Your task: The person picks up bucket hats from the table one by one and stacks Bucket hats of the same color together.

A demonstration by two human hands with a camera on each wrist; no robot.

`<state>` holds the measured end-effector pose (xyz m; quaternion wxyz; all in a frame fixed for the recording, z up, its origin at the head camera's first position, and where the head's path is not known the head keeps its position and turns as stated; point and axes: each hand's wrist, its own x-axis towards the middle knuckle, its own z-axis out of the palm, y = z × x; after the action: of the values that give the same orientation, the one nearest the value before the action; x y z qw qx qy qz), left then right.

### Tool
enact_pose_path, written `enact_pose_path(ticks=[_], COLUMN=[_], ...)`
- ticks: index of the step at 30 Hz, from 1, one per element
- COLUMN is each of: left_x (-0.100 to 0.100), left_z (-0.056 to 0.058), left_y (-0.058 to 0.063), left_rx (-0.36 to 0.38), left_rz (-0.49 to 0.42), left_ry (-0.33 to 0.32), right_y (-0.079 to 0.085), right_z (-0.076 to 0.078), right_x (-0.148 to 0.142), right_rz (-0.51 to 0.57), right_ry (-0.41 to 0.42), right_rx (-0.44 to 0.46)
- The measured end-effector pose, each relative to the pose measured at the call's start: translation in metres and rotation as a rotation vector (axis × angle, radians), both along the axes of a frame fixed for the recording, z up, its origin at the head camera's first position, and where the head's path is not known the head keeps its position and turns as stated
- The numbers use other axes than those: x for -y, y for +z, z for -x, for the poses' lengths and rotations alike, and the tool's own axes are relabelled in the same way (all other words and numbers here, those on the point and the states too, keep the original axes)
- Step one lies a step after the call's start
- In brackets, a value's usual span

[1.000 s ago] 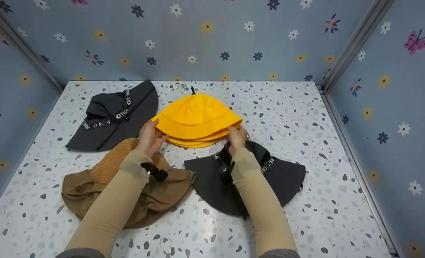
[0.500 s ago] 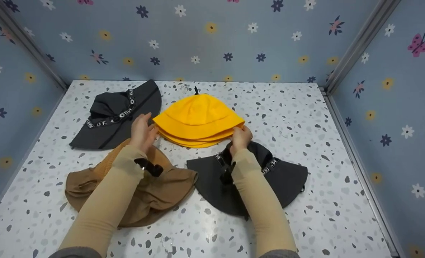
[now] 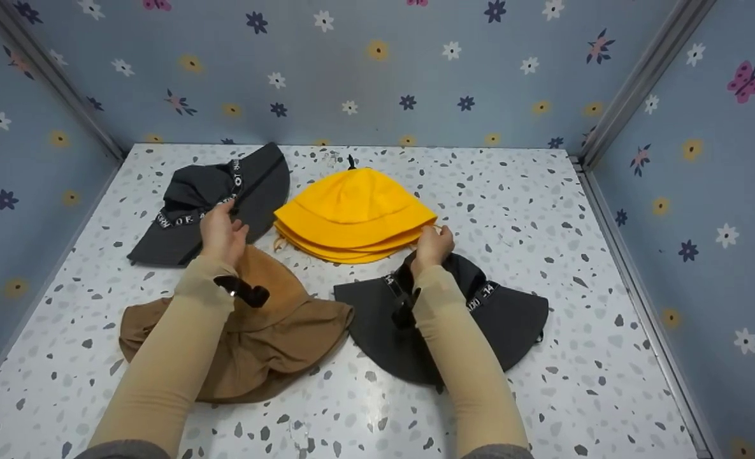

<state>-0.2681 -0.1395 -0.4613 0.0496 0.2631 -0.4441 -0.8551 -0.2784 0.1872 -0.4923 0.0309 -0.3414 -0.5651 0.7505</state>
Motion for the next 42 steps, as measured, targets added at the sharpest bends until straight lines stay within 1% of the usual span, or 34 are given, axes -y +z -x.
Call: enact_pose_path(ticks=[4, 7, 10, 15, 17, 18, 22, 26, 28, 31, 36, 38, 42], left_x=[0.014, 0.026, 0.037, 0.051, 0.055, 0.058, 0.067, 0.075, 0.077, 0.079, 0.081, 0.083, 0.087], left_z=[0.001, 0.000, -0.002, -0.005, -0.006, -0.007, -0.009, -0.012, -0.013, -0.014, -0.021, -0.024, -0.028], left_y=[-0.002, -0.005, -0.009, -0.016, -0.019, -0.021, -0.025, -0.027, -0.028, -0.028, -0.027, -0.027, -0.030], left_rx=[0.029, 0.076, 0.153, 0.338, 0.390, 0.397, 0.403, 0.409, 0.397, 0.360, 0.255, 0.217, 0.171], left_rz=[0.057, 0.095, 0.114, 0.227, 0.246, 0.233, 0.133, 0.042, 0.001, -0.048, -0.172, -0.230, -0.306], left_ry=[0.059, 0.106, 0.156, 0.234, 0.258, 0.277, 0.331, 0.354, 0.378, 0.416, 0.483, 0.497, 0.516], right_y=[-0.002, -0.004, -0.006, -0.009, -0.011, -0.011, -0.013, -0.013, -0.012, -0.012, -0.012, -0.012, -0.012], right_z=[0.001, 0.001, 0.001, 0.001, 0.000, 0.000, -0.001, -0.001, -0.001, -0.002, -0.004, -0.003, -0.003], right_x=[-0.001, -0.001, -0.002, -0.001, 0.000, 0.001, 0.001, 0.000, 0.000, -0.002, -0.005, -0.005, -0.005], right_rz=[0.014, 0.013, 0.002, -0.021, -0.017, -0.013, -0.005, -0.013, -0.004, 0.012, 0.030, 0.028, 0.022], right_ry=[-0.025, -0.031, -0.038, -0.053, -0.060, -0.061, -0.053, -0.040, -0.040, -0.032, -0.011, -0.008, -0.006], right_rx=[-0.008, -0.007, -0.014, -0.046, -0.069, -0.080, -0.102, -0.080, -0.071, -0.049, -0.018, -0.016, -0.009])
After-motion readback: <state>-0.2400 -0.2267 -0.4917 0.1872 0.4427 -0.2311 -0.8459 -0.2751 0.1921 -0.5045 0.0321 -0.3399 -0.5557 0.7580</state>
